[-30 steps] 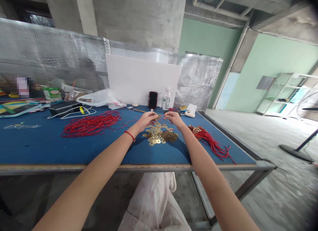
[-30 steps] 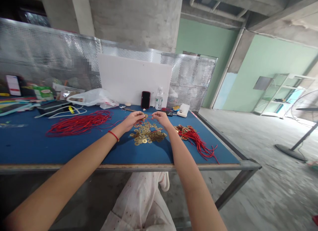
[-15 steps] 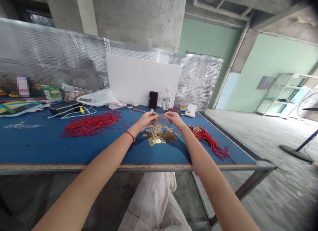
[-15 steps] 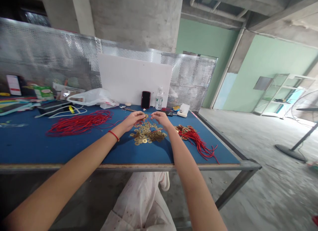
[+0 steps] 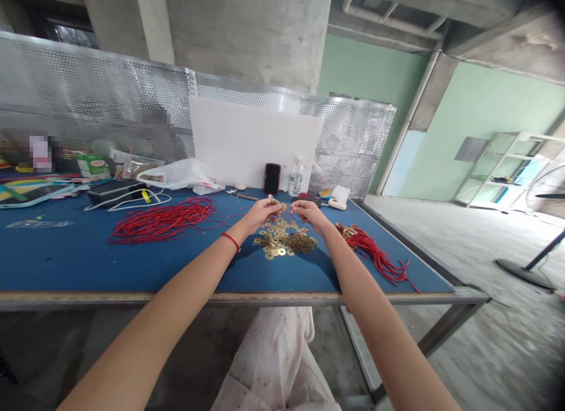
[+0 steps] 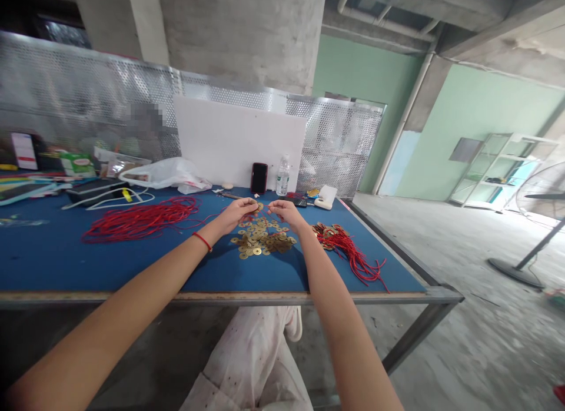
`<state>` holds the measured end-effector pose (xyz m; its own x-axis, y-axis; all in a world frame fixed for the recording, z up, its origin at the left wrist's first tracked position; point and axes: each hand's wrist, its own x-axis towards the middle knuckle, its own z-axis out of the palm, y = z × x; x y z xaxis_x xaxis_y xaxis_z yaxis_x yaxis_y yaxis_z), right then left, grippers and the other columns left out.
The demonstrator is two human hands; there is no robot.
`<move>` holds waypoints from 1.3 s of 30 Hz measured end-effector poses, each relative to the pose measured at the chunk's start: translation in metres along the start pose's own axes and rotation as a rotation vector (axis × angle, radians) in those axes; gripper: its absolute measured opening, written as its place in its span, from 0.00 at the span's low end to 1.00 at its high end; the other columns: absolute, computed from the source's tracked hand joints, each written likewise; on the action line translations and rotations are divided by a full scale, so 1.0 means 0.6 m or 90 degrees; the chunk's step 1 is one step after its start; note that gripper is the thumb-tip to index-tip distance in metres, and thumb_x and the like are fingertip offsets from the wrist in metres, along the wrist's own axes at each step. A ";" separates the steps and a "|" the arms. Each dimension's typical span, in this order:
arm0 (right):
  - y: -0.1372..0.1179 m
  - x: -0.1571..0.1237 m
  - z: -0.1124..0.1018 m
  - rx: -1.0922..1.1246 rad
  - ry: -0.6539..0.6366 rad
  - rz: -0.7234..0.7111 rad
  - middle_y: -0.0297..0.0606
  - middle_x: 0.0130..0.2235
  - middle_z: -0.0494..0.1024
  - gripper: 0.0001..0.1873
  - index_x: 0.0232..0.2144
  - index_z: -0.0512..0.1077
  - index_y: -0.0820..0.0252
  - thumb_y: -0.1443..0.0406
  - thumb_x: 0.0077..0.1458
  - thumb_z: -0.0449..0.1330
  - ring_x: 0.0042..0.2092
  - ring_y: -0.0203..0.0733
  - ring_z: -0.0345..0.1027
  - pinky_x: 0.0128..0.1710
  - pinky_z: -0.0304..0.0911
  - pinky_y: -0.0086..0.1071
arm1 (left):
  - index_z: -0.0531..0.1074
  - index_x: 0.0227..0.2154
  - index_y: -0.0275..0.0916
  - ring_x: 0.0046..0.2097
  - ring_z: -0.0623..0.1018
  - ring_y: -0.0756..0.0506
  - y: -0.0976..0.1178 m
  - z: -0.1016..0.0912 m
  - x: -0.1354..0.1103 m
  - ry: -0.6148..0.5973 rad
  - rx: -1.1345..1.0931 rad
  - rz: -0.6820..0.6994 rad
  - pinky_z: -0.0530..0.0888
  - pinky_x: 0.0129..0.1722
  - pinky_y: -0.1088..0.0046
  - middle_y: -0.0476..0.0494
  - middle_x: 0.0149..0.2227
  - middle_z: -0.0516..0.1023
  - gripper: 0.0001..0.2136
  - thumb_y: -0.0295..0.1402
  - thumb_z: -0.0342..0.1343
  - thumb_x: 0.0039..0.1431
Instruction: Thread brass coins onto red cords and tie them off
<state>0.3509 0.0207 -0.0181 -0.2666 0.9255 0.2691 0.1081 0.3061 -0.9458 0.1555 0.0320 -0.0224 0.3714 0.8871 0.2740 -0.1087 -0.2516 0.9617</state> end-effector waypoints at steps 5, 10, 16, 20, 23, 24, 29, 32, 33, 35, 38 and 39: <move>-0.005 -0.005 0.004 -0.009 -0.011 0.011 0.33 0.29 0.73 0.18 0.32 0.71 0.62 0.57 0.38 0.65 0.22 0.27 0.49 0.20 0.43 0.25 | 0.70 0.31 0.36 0.28 0.71 0.53 0.005 0.004 -0.005 -0.016 0.002 0.000 0.66 0.28 0.77 0.48 0.31 0.74 0.15 0.41 0.63 0.45; -0.005 -0.005 0.004 -0.006 -0.032 0.001 0.32 0.28 0.71 0.18 0.32 0.71 0.62 0.57 0.39 0.65 0.22 0.27 0.49 0.20 0.43 0.25 | 0.70 0.30 0.36 0.28 0.70 0.53 0.014 0.011 -0.012 -0.026 -0.011 -0.004 0.67 0.28 0.77 0.48 0.30 0.73 0.15 0.40 0.64 0.44; -0.003 -0.001 0.010 -0.033 -0.049 -0.034 0.30 0.24 0.68 0.17 0.31 0.71 0.63 0.56 0.41 0.63 0.22 0.27 0.48 0.21 0.43 0.25 | 0.70 0.29 0.36 0.29 0.70 0.53 0.012 0.010 -0.010 -0.025 -0.007 -0.002 0.66 0.28 0.77 0.49 0.29 0.73 0.14 0.40 0.64 0.44; -0.005 0.000 0.018 -0.038 -0.035 -0.053 0.28 0.23 0.66 0.16 0.31 0.71 0.62 0.56 0.42 0.62 0.22 0.28 0.49 0.21 0.45 0.26 | 0.70 0.29 0.36 0.28 0.70 0.53 0.007 0.006 -0.007 -0.020 -0.005 -0.005 0.66 0.28 0.77 0.50 0.29 0.72 0.14 0.40 0.65 0.43; -0.005 0.000 0.020 -0.052 -0.013 -0.050 0.29 0.22 0.66 0.15 0.30 0.71 0.63 0.57 0.42 0.61 0.23 0.28 0.50 0.22 0.46 0.26 | 0.70 0.30 0.36 0.28 0.70 0.53 0.006 0.003 -0.006 -0.015 -0.023 -0.011 0.66 0.28 0.77 0.49 0.29 0.72 0.15 0.40 0.65 0.43; -0.004 0.000 0.020 -0.061 -0.009 -0.049 0.29 0.22 0.66 0.15 0.30 0.72 0.63 0.58 0.42 0.61 0.23 0.28 0.51 0.22 0.46 0.26 | 0.70 0.30 0.36 0.27 0.70 0.53 0.005 0.003 -0.006 -0.013 -0.028 -0.015 0.66 0.28 0.77 0.49 0.29 0.72 0.15 0.40 0.65 0.43; 0.001 0.002 0.024 -0.100 -0.014 -0.060 0.30 0.23 0.68 0.13 0.28 0.72 0.64 0.59 0.42 0.61 0.24 0.29 0.53 0.24 0.48 0.26 | 0.70 0.29 0.36 0.27 0.70 0.54 0.005 0.004 -0.007 -0.031 -0.027 -0.006 0.65 0.27 0.78 0.49 0.28 0.72 0.15 0.40 0.65 0.43; -0.001 0.001 0.027 -0.101 -0.008 -0.065 0.30 0.23 0.68 0.12 0.28 0.72 0.63 0.59 0.43 0.60 0.24 0.29 0.54 0.24 0.49 0.26 | 0.70 0.28 0.36 0.27 0.69 0.54 0.005 0.006 -0.008 -0.044 -0.013 0.000 0.65 0.27 0.78 0.49 0.28 0.72 0.15 0.40 0.65 0.43; -0.003 -0.001 0.029 -0.098 -0.004 -0.067 0.30 0.23 0.67 0.12 0.28 0.72 0.63 0.59 0.43 0.60 0.24 0.29 0.54 0.23 0.49 0.26 | 0.70 0.28 0.36 0.27 0.70 0.54 0.004 0.006 -0.008 -0.039 -0.009 -0.003 0.65 0.26 0.78 0.49 0.28 0.72 0.15 0.40 0.65 0.43; -0.008 -0.004 0.031 -0.089 0.002 -0.068 0.30 0.23 0.67 0.12 0.28 0.72 0.63 0.60 0.43 0.60 0.24 0.29 0.53 0.23 0.48 0.25 | 0.70 0.29 0.36 0.27 0.70 0.53 0.003 0.005 -0.007 -0.023 -0.003 -0.006 0.65 0.26 0.78 0.49 0.28 0.72 0.15 0.41 0.65 0.43; -0.015 -0.007 0.034 -0.077 0.002 -0.063 0.32 0.25 0.70 0.11 0.28 0.71 0.62 0.60 0.44 0.59 0.25 0.30 0.56 0.22 0.49 0.25 | 0.70 0.29 0.35 0.28 0.71 0.52 0.000 0.002 -0.004 -0.008 0.012 -0.005 0.66 0.27 0.78 0.49 0.28 0.73 0.15 0.41 0.65 0.43; -0.015 -0.007 0.035 -0.075 0.001 -0.061 0.32 0.26 0.71 0.11 0.29 0.71 0.62 0.60 0.44 0.59 0.25 0.30 0.57 0.23 0.50 0.25 | 0.70 0.29 0.35 0.28 0.71 0.52 -0.001 0.001 -0.004 -0.003 0.019 -0.004 0.66 0.27 0.77 0.49 0.28 0.73 0.15 0.41 0.65 0.43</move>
<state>0.3307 0.0092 -0.0144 -0.2800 0.8909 0.3576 0.1936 0.4173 -0.8879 0.1551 0.0299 -0.0235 0.3764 0.8869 0.2679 -0.0787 -0.2575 0.9631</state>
